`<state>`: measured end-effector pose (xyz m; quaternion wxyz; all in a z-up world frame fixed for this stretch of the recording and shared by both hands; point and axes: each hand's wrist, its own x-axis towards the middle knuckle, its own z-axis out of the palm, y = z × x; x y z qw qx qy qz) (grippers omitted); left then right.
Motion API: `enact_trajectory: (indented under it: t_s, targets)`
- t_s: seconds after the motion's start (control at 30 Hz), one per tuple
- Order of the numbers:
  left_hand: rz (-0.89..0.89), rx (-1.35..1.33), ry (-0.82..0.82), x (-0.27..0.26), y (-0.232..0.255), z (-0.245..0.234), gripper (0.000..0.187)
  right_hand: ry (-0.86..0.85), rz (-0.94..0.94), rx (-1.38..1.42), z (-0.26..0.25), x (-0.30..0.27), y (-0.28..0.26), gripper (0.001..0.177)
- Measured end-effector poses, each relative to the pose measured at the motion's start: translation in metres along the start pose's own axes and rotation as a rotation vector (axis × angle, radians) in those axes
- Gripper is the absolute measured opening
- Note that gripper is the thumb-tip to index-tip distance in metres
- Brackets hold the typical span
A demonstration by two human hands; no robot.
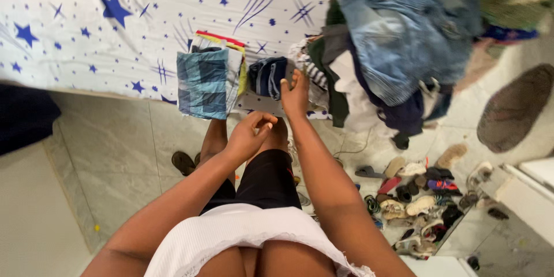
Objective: The person folds various items of clothing by hand on a bed, including a plaid shirt, denim shorts, a black garment, a white t-shirt, a checked garment, and gray shorts, placing each folded item into a stack.
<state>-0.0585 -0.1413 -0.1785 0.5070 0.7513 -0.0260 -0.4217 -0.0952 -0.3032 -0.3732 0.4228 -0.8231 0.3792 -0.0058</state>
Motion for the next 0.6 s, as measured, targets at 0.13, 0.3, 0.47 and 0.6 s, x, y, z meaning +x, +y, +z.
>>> enact_trajectory:
  t_s: [0.13,0.3,0.47,0.6]
  targets:
    - [0.163,0.071,-0.019,-0.001,0.036,-0.005,0.017,0.203,-0.207,-0.053,-0.158,-0.006,-0.070,0.044]
    - [0.158,0.145,-0.052,-0.016,0.078,-0.010,0.017,0.426,-0.332,-0.631,-0.264,0.021,-0.079,0.078]
    - [0.240,0.196,-0.053,-0.038,0.092,-0.021,0.016,0.336,-0.334,-0.611,-0.268,0.041,-0.022,0.066]
    - [0.169,0.191,-0.042,-0.051,0.105,-0.031,0.017,0.355,-0.317,-0.503,-0.283,0.043,-0.017,0.048]
